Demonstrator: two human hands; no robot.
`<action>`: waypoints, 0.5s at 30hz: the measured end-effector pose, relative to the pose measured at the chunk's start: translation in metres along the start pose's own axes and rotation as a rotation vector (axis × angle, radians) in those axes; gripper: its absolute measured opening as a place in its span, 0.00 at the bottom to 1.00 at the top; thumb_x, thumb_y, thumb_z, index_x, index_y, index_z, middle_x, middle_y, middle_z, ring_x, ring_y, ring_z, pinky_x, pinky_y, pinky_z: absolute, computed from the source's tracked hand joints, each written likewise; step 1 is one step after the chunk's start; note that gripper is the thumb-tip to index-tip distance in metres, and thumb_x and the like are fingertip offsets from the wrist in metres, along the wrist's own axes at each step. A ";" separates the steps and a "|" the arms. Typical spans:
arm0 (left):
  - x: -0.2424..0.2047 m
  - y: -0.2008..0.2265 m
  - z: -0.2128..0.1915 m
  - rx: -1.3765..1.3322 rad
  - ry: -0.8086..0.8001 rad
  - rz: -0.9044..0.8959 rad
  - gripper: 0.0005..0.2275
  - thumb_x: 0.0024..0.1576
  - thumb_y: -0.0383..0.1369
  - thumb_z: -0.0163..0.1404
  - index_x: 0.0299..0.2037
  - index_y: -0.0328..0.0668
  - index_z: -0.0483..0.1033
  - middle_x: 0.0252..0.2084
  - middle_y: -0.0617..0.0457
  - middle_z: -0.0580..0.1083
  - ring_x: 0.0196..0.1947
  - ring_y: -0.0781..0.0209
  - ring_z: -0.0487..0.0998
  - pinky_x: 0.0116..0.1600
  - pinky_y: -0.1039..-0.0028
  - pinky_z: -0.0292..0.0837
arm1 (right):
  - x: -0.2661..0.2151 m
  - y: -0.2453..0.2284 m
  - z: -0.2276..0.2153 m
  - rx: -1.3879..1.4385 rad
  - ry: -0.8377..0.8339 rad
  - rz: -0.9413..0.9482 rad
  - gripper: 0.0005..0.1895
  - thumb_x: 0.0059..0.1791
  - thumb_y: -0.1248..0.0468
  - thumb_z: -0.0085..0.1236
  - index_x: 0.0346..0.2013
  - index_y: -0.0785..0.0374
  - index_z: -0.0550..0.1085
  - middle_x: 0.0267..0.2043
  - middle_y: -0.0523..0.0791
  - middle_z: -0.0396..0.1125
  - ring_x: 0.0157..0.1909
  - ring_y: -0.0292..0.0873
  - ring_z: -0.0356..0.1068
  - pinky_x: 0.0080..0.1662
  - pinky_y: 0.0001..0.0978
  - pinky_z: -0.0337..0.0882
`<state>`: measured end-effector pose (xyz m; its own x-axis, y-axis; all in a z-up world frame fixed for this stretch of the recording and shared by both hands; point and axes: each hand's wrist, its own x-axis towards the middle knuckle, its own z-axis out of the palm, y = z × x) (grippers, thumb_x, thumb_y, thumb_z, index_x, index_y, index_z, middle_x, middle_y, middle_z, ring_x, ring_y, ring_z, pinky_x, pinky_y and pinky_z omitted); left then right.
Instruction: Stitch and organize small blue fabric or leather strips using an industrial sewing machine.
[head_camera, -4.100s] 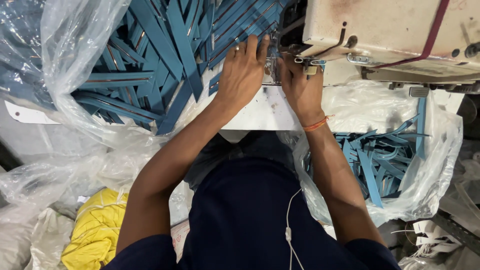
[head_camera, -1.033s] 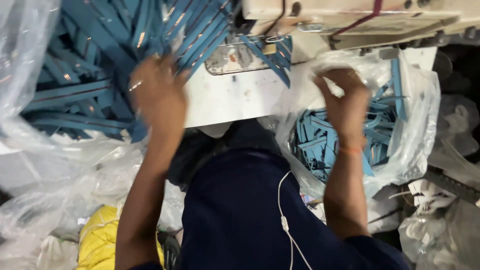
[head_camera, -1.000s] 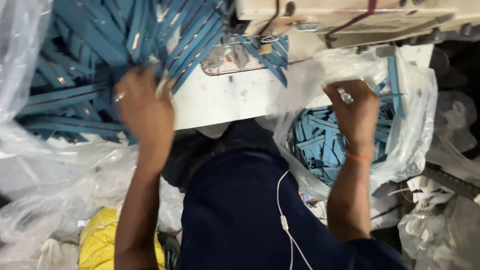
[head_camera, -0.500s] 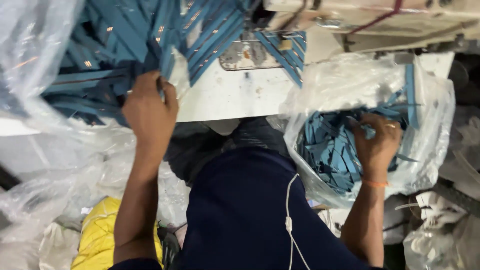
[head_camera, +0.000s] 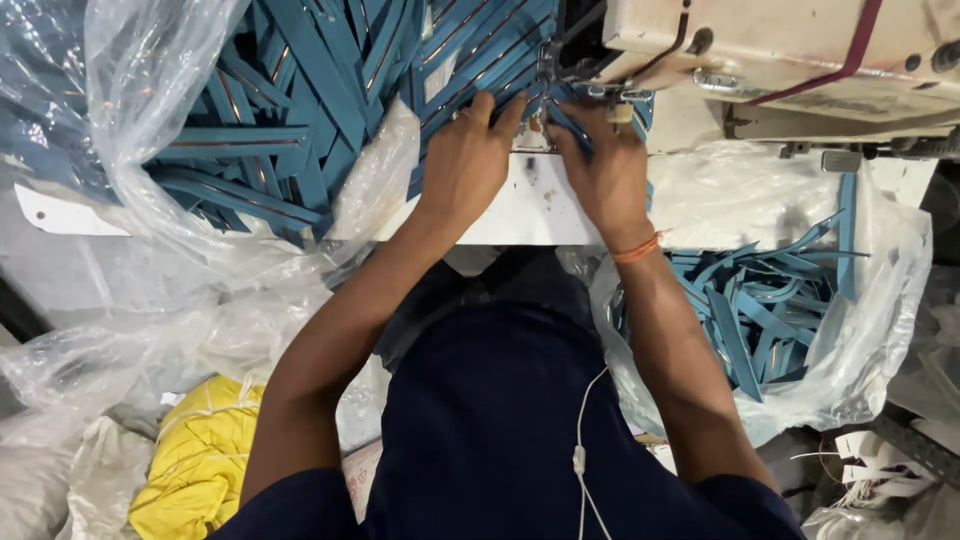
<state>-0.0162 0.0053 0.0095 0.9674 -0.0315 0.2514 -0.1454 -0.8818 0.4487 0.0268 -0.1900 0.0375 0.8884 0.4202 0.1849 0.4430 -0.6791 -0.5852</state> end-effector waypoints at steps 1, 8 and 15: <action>0.003 0.004 -0.008 0.029 -0.021 0.008 0.19 0.57 0.28 0.52 0.60 0.42 0.76 0.41 0.46 0.71 0.30 0.51 0.79 0.33 0.64 0.77 | 0.004 -0.005 0.000 -0.007 0.033 -0.052 0.14 0.53 0.65 0.69 0.52 0.64 0.78 0.45 0.53 0.71 0.44 0.58 0.73 0.47 0.45 0.72; 0.008 0.009 -0.011 0.163 -0.082 0.047 0.24 0.52 0.25 0.50 0.62 0.39 0.75 0.42 0.45 0.70 0.31 0.52 0.79 0.31 0.67 0.77 | 0.009 -0.002 0.004 0.000 0.026 -0.141 0.14 0.53 0.70 0.65 0.54 0.66 0.79 0.50 0.53 0.70 0.49 0.58 0.72 0.51 0.46 0.73; 0.011 0.008 -0.004 0.186 -0.076 0.052 0.22 0.55 0.25 0.50 0.63 0.38 0.74 0.44 0.45 0.70 0.30 0.55 0.79 0.31 0.69 0.76 | 0.016 -0.014 0.010 -0.053 0.093 -0.114 0.13 0.52 0.69 0.67 0.51 0.67 0.79 0.48 0.53 0.73 0.46 0.57 0.73 0.49 0.46 0.73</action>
<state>-0.0074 0.0000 0.0188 0.9735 -0.1091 0.2012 -0.1619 -0.9496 0.2685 0.0332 -0.1672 0.0407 0.8382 0.4408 0.3212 0.5452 -0.6622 -0.5141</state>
